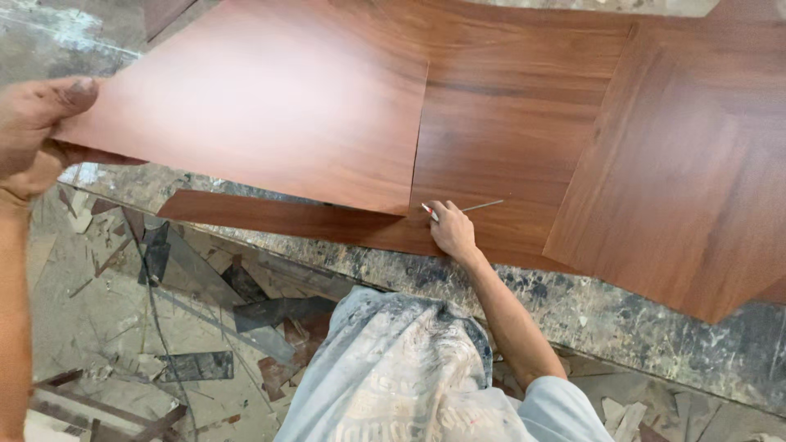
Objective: The person aligns wood-grain laminate flooring planks on the floor, fitting their edges together in a herringbone-like pattern. They hold planks steady with one hand and score along the seams with a utility knife, repositioning and pressing planks flat as they work across the floor.
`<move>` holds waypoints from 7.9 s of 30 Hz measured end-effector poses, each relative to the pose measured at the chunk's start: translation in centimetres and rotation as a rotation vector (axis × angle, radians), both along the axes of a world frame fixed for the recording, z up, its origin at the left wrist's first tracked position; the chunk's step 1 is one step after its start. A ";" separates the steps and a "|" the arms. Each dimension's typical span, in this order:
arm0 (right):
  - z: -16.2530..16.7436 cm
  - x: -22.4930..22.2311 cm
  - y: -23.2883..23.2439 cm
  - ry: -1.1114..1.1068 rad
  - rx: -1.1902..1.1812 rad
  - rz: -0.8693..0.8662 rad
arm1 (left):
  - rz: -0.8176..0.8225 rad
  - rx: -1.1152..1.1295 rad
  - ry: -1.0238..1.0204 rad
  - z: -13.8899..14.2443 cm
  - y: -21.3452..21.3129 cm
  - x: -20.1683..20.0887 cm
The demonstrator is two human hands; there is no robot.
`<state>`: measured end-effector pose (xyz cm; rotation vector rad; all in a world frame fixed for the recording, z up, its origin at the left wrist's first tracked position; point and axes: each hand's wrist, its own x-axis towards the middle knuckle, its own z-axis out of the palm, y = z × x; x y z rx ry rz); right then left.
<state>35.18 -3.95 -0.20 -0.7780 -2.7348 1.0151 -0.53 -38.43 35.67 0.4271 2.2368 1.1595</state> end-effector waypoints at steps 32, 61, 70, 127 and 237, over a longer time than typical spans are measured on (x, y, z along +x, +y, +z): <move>-3.2 -25.8 20.2 -0.031 -0.194 -0.473 | 0.719 0.644 0.869 -24.2 17.2 23.4; -1.0 -28.6 24.0 -0.144 -0.330 -0.105 | 0.302 0.014 0.930 -21.6 22.9 26.7; -1.1 -28.8 24.1 -0.153 -0.228 -0.083 | 0.320 0.385 0.903 -19.5 24.7 25.8; 0.2 -11.0 11.1 0.271 0.166 0.509 | 0.972 0.755 0.068 -32.8 21.7 17.8; 7.3 -12.6 0.5 0.105 0.422 -0.102 | 1.039 0.881 -0.646 -26.0 21.9 18.6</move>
